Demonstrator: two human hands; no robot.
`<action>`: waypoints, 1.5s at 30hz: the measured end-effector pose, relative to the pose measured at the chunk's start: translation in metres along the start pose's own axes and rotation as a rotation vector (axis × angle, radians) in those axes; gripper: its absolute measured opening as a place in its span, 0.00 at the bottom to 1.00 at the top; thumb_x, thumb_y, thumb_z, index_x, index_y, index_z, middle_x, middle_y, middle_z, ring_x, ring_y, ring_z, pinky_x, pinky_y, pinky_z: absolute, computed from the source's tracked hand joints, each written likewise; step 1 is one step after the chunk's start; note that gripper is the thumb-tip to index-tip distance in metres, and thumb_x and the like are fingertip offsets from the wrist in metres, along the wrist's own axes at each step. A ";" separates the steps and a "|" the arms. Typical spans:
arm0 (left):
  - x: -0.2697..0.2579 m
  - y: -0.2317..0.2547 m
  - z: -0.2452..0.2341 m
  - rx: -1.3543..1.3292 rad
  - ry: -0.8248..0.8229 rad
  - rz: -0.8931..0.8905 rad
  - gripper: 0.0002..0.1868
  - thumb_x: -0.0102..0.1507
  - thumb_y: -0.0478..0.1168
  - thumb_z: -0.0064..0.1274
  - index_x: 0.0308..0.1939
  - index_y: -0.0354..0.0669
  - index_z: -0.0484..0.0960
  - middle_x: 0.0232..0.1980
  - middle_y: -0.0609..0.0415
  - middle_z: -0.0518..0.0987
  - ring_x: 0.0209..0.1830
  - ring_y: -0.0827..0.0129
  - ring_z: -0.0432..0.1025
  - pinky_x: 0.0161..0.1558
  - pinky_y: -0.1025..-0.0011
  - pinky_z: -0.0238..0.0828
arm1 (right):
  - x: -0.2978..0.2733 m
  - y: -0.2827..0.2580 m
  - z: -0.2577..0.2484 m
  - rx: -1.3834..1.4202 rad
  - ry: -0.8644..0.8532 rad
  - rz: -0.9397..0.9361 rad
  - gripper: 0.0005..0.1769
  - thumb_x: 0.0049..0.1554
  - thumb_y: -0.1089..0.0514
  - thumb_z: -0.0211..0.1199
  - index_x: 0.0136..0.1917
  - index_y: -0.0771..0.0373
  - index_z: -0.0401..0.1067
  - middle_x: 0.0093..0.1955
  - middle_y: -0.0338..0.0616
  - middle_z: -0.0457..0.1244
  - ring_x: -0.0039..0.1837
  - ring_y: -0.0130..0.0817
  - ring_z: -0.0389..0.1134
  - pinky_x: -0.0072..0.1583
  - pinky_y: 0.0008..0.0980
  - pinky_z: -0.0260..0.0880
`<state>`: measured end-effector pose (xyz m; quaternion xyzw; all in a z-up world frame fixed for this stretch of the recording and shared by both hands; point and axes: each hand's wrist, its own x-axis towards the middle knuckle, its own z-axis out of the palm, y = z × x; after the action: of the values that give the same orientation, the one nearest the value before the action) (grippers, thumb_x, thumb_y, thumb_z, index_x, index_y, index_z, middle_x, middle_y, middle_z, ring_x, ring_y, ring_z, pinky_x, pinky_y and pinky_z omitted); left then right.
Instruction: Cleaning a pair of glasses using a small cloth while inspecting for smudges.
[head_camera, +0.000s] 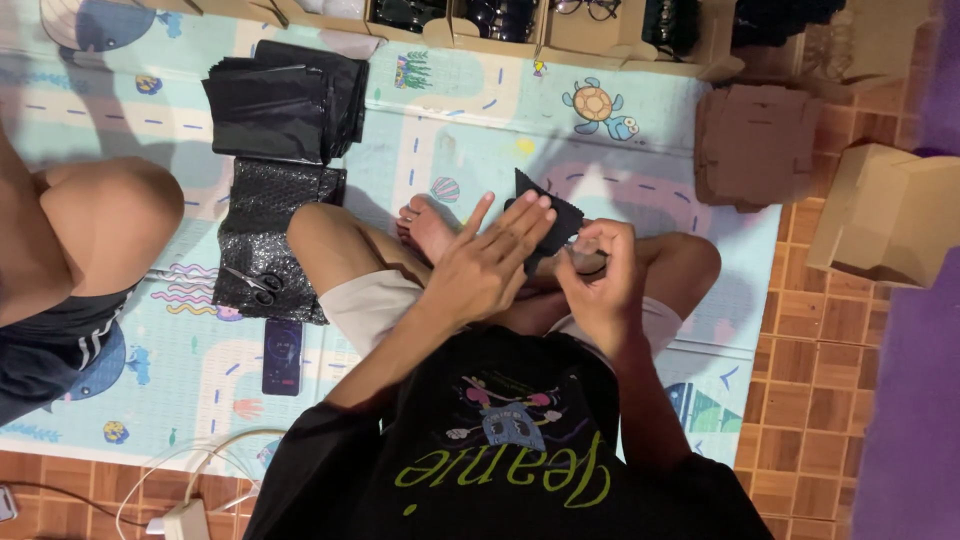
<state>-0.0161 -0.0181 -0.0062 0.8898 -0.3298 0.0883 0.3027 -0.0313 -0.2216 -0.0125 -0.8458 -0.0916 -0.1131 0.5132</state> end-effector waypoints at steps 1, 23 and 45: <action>-0.004 0.001 0.001 -0.003 -0.002 0.000 0.36 0.63 0.36 0.50 0.77 0.36 0.65 0.80 0.47 0.65 0.83 0.60 0.57 0.82 0.49 0.41 | 0.000 -0.002 -0.003 -0.001 0.000 0.003 0.24 0.55 0.74 0.70 0.58 0.63 0.60 0.49 0.47 0.64 0.50 0.29 0.64 0.57 0.29 0.68; -0.018 -0.006 -0.005 0.149 0.068 -0.043 0.35 0.61 0.35 0.51 0.75 0.43 0.69 0.77 0.56 0.67 0.81 0.63 0.56 0.77 0.38 0.38 | 0.007 -0.005 -0.019 0.256 0.161 0.161 0.24 0.60 0.76 0.65 0.59 0.63 0.55 0.58 0.45 0.65 0.52 0.23 0.60 0.57 0.24 0.65; -0.042 -0.011 0.012 -0.069 0.064 0.014 0.34 0.62 0.32 0.46 0.74 0.34 0.67 0.78 0.45 0.67 0.82 0.55 0.58 0.81 0.46 0.44 | -0.020 -0.018 0.014 0.152 0.007 0.135 0.22 0.55 0.74 0.67 0.56 0.65 0.59 0.53 0.46 0.67 0.51 0.27 0.68 0.55 0.25 0.69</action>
<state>-0.0414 0.0037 -0.0360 0.8733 -0.3290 0.1077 0.3429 -0.0538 -0.2018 -0.0095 -0.8084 -0.0407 -0.0740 0.5826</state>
